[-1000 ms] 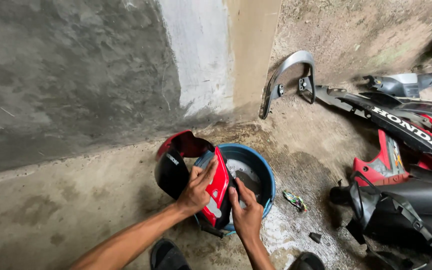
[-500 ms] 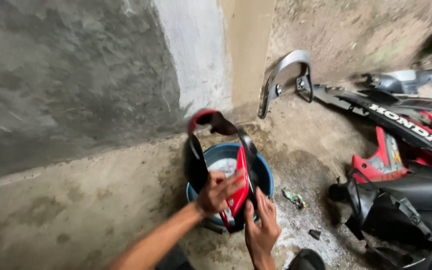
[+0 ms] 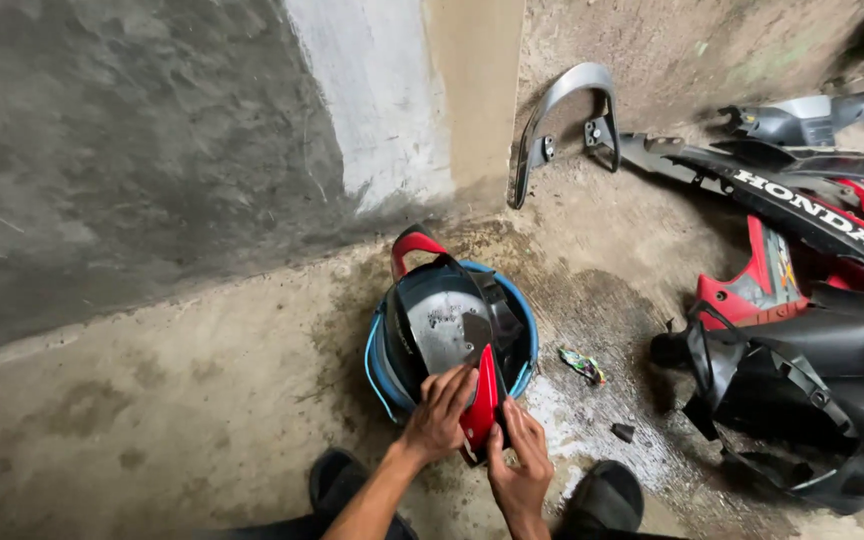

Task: Sanding a motorcycle fairing part with sandpaper and water

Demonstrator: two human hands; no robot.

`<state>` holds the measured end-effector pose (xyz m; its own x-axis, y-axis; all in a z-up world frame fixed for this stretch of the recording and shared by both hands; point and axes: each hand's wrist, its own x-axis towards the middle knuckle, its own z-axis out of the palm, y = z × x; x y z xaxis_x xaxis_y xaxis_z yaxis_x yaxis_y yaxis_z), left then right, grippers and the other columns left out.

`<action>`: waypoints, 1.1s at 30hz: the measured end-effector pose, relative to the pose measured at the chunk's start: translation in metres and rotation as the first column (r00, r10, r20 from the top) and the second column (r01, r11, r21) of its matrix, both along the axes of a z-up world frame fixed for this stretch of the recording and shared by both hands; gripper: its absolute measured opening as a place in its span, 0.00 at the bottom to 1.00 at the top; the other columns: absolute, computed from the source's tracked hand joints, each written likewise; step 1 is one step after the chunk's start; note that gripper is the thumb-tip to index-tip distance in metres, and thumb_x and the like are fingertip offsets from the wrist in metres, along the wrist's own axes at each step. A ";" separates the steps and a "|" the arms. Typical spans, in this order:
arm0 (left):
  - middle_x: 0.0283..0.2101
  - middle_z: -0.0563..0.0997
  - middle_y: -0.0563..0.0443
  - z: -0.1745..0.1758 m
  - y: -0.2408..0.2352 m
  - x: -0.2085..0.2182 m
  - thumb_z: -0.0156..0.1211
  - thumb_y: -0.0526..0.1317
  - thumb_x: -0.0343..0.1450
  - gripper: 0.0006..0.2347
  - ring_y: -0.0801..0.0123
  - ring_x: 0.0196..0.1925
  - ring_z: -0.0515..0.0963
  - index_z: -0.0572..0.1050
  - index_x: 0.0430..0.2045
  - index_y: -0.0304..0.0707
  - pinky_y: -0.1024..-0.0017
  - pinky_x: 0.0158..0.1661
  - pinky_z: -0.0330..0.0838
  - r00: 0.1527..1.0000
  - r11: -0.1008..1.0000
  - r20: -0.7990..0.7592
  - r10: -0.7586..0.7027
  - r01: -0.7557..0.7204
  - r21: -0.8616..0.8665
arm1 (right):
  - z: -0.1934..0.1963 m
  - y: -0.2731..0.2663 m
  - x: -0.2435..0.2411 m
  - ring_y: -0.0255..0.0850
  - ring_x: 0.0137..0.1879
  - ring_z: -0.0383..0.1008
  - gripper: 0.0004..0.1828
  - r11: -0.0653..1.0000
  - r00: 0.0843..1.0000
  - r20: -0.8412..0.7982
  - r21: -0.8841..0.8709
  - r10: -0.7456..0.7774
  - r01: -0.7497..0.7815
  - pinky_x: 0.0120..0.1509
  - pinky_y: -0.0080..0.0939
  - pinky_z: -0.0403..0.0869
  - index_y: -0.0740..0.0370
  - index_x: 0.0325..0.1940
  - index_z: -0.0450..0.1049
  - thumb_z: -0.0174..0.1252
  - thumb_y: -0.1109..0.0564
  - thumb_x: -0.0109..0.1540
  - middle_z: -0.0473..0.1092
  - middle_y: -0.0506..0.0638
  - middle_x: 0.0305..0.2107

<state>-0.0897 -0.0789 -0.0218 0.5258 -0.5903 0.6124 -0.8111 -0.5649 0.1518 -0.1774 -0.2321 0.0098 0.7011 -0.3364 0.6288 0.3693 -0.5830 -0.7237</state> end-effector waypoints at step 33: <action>0.74 0.62 0.39 -0.007 -0.033 -0.005 0.26 0.50 0.82 0.26 0.44 0.76 0.64 0.57 0.71 0.31 0.49 0.71 0.58 0.985 0.964 -0.092 0.144 -0.160 -0.213 | 0.003 -0.005 0.017 0.49 0.76 0.50 0.34 0.976 0.873 -0.459 -0.046 0.168 -0.212 0.79 0.49 0.50 0.59 0.79 0.50 0.39 0.42 0.71 0.53 0.52 0.76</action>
